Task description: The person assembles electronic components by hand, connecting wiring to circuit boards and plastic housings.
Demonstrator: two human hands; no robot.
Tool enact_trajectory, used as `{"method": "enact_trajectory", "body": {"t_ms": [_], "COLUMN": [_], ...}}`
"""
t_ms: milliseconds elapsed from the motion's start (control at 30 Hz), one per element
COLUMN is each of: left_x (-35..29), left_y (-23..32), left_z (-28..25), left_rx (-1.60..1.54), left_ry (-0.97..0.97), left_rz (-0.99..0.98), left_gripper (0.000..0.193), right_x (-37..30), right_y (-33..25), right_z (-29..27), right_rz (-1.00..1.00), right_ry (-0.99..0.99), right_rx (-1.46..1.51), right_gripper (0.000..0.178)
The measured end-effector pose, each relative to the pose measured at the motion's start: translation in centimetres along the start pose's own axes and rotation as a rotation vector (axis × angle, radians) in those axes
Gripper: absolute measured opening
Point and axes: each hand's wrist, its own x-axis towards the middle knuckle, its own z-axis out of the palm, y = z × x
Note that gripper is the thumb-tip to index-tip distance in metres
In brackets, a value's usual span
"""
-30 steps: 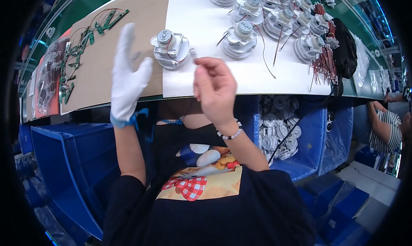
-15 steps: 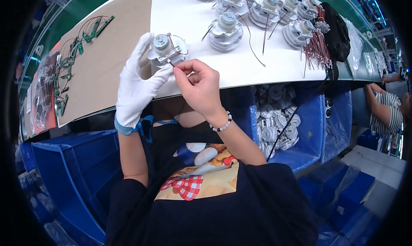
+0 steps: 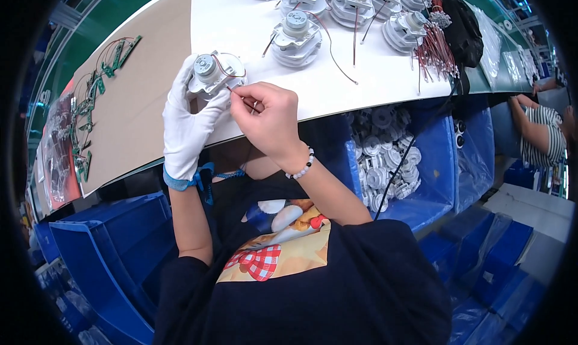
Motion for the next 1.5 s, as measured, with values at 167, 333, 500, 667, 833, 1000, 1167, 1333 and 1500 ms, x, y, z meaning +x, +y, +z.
{"method": "enact_trajectory", "body": {"t_ms": [167, 333, 500, 667, 833, 1000, 1167, 1333, 1500], "left_x": [0.0, -0.1, -0.1, 0.1, 0.2, 0.9, 1.1, 1.4, 1.6], "left_y": [0.0, 0.0, -0.1, -0.5, -0.4, -0.9, -1.0, -0.4, -0.6], "left_z": [-0.1, 0.0, 0.3, 0.5, 0.9, 1.0, 1.7, 1.8, 2.1], "left_rx": [-0.012, -0.013, -0.01, -0.082, -0.011, 0.083, -0.015, 0.007, -0.104], "left_ry": [0.019, 0.022, 0.046, 0.045, 0.069, 0.063, 0.026, -0.003, -0.005], "left_rz": [0.004, 0.017, 0.024, -0.042, 0.026, 0.127, 0.02, -0.031, -0.016], "left_gripper": [0.055, 0.052, 0.052, 0.051, 0.052, 0.058, 0.06, 0.06, 0.058], "right_x": [0.1, 0.7, 1.0, 1.3, 3.1, 3.2, 2.9, 3.7, 3.9], "right_y": [-0.2, -1.2, -0.8, 0.3, -0.5, -1.1, -0.2, -0.3, -0.4], "right_z": [0.0, 0.1, -0.1, -0.3, -2.2, -2.5, -2.1, -2.8, -2.4], "right_rz": [-0.17, -0.22, -0.296, 0.101, 0.393, 0.443, 0.376, 0.405, 0.434], "right_ry": [-0.006, 0.012, -0.007, -0.006, -0.106, -0.205, -0.109, -0.201, -0.189], "right_rx": [-0.131, -0.263, -0.29, 0.118, 0.302, 0.298, 0.358, 0.293, 0.372], "right_gripper": [0.005, 0.003, 0.004, 0.005, 0.008, 0.007, 0.007, 0.009, 0.009]}}
